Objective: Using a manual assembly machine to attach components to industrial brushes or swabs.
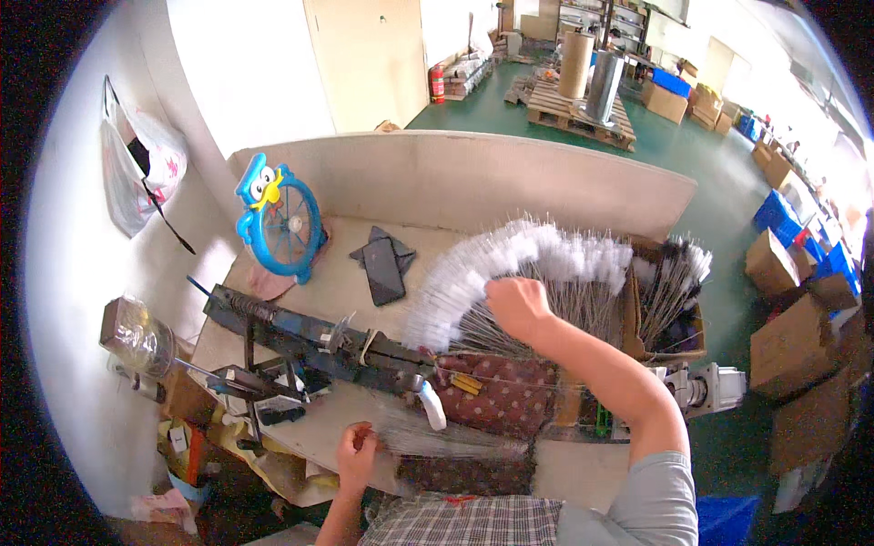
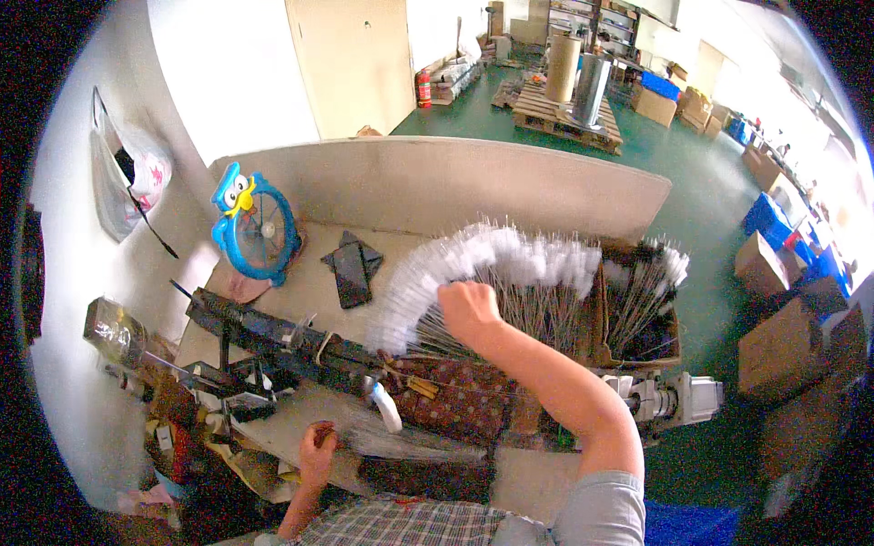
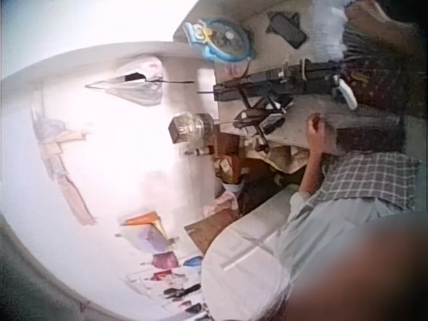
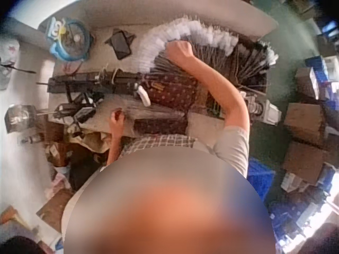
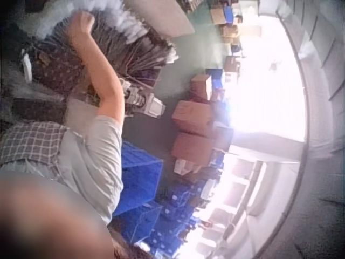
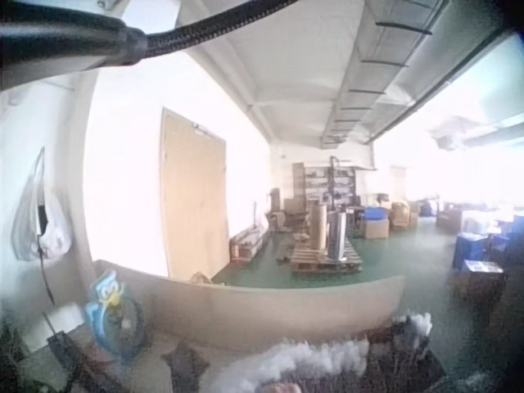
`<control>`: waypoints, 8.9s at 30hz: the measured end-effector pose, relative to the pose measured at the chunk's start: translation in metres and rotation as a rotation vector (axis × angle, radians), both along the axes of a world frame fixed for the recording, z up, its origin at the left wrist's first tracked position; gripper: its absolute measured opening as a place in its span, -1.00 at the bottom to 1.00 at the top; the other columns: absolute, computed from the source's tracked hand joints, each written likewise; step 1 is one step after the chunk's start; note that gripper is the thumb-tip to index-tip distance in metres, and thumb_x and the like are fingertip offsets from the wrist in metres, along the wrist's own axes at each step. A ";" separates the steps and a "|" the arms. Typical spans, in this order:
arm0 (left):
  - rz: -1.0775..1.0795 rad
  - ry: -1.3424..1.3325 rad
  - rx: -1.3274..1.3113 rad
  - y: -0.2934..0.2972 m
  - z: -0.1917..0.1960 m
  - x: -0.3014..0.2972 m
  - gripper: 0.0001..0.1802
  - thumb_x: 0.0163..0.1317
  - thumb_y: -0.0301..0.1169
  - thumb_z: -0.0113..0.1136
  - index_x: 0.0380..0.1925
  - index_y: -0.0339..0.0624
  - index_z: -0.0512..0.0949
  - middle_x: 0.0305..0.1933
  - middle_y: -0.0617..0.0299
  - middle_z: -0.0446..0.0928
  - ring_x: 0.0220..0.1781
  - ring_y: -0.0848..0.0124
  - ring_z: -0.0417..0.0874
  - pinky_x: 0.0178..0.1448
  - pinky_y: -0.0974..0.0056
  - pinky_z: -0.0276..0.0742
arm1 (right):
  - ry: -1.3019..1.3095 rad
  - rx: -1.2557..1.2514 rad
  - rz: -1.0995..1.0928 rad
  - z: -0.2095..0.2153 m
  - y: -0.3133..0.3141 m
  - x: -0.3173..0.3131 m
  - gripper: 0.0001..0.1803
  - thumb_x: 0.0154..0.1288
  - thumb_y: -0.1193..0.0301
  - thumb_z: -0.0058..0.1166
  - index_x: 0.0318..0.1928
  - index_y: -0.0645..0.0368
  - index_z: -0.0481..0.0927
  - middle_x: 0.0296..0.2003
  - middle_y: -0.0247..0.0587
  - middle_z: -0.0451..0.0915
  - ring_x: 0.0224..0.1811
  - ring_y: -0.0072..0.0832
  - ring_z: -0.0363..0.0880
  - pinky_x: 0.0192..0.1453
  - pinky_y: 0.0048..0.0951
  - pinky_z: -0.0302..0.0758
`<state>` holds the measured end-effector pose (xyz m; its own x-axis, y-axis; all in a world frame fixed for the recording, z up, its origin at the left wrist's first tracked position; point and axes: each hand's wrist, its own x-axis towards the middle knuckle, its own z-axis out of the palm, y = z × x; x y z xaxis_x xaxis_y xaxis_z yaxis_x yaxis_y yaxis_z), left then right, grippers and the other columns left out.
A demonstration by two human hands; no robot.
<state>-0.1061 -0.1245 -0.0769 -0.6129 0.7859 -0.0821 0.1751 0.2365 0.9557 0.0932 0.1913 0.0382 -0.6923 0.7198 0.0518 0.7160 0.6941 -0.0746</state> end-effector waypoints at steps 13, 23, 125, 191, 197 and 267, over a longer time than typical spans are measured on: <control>0.076 -0.001 -0.053 -0.018 -0.004 -0.006 -0.82 0.15 -0.49 0.08 -0.24 -0.31 0.46 -0.39 0.22 0.51 -0.40 0.50 0.53 -0.28 0.41 0.45 | -0.170 -0.218 0.245 -0.052 0.017 -0.007 -0.53 0.15 0.41 -0.03 0.11 -0.27 0.43 -0.27 -0.10 0.60 -0.22 -0.15 0.60 -0.18 -0.17 0.52; 0.054 0.124 -0.093 -0.026 -0.009 -0.001 -0.82 0.12 -0.53 0.08 -0.24 -0.28 0.48 -0.38 0.23 0.51 -0.36 0.48 0.54 -0.27 0.39 0.47 | -0.145 -0.148 0.149 -0.048 0.046 0.011 -0.52 0.16 0.35 0.03 0.12 -0.30 0.40 -0.28 -0.13 0.59 -0.23 -0.17 0.60 -0.18 -0.19 0.52; 0.400 -0.901 0.111 0.024 0.017 -0.084 -0.78 0.11 -0.23 0.21 -0.39 -0.12 0.50 -0.46 0.27 0.53 -0.44 0.46 0.55 -0.36 0.34 0.50 | 0.459 -0.349 0.219 -0.042 -0.129 0.063 -0.75 0.01 0.41 0.20 -0.24 0.17 0.56 -0.38 -0.11 0.54 -0.29 -0.15 0.54 -0.23 -0.25 0.50; 0.083 -1.204 0.411 0.123 0.070 0.112 -0.69 0.32 -0.14 -0.11 -0.35 -0.15 0.43 -0.38 0.26 0.51 -0.29 0.43 0.53 -0.08 0.29 0.45 | 0.596 0.124 0.034 0.003 -0.133 0.001 -0.66 -0.12 0.29 0.24 -0.27 0.14 0.60 -0.29 -0.34 0.58 -0.14 -0.35 0.48 -0.05 -0.30 0.35; 0.065 -1.047 0.391 0.127 0.083 0.125 -0.90 0.21 -0.44 0.01 -0.40 -0.24 0.44 -0.40 0.26 0.48 -0.36 0.47 0.53 -0.16 0.32 0.49 | 0.682 0.212 0.143 -0.003 -0.123 0.023 -0.73 -0.09 0.32 0.17 -0.27 0.00 0.59 -0.29 -0.42 0.54 -0.13 -0.40 0.44 0.06 -0.27 0.27; 0.050 -1.079 0.476 0.127 0.073 0.119 -0.77 0.25 -0.35 -0.01 -0.18 -0.26 0.44 -0.21 0.12 0.54 -0.18 0.30 0.59 -0.07 0.25 0.55 | 0.497 0.101 0.115 0.011 -0.124 0.048 -0.80 -0.09 0.37 0.23 -0.35 0.08 0.63 -0.42 -0.35 0.57 -0.27 -0.37 0.50 -0.11 -0.33 0.38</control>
